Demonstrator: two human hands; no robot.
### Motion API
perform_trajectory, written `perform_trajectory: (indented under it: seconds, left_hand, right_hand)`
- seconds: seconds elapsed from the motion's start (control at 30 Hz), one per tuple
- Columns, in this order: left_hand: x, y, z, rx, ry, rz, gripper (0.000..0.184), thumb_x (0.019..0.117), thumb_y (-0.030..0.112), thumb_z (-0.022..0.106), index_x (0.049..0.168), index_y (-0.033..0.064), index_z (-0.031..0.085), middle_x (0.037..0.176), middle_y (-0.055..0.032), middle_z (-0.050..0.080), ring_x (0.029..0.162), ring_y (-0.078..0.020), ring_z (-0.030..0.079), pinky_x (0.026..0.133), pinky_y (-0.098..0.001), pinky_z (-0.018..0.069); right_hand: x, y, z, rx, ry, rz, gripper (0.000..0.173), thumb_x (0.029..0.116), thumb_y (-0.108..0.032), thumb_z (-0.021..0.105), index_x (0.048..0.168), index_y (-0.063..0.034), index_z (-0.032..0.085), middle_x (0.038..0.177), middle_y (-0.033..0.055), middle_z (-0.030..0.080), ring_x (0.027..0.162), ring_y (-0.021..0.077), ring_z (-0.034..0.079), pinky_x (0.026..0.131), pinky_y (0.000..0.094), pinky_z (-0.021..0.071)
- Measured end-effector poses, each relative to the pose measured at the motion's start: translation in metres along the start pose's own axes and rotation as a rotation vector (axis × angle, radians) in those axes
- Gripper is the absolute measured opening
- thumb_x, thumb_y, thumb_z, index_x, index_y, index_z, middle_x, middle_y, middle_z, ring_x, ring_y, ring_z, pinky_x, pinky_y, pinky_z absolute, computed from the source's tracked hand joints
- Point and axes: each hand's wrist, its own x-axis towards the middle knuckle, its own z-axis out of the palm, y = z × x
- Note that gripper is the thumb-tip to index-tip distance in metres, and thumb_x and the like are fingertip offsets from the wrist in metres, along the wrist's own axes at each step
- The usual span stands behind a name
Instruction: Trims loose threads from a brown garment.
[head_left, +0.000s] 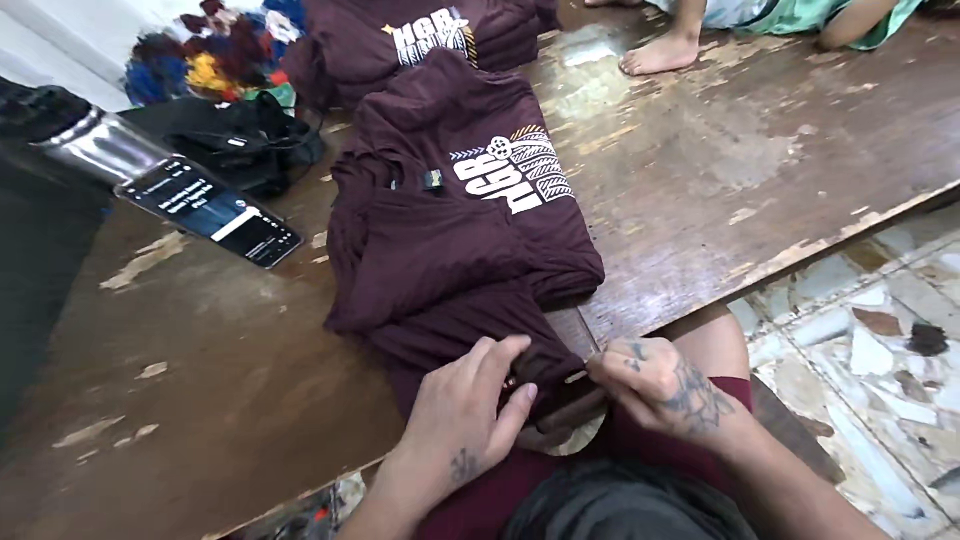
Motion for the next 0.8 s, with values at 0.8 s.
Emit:
perform_trajectory:
  seconds: [0.8]
  left_hand:
    - [-0.023,0.0,-0.014,-0.03,-0.057,-0.213,0.044,0.0898,0.044,0.067,0.104,0.0025,0.066,0.069,-0.0076,0.062,0.055,-0.022,0.059,0.048,-0.0409,0.0483]
  right_hand:
    - [-0.021,-0.031,-0.003,0.155,-0.173,-0.104,0.026,0.1062,-0.027,0.052,0.116,-0.009,0.068,0.086,0.0022,0.072,0.076,0.0102,0.069,0.072,0.0233,0.0565]
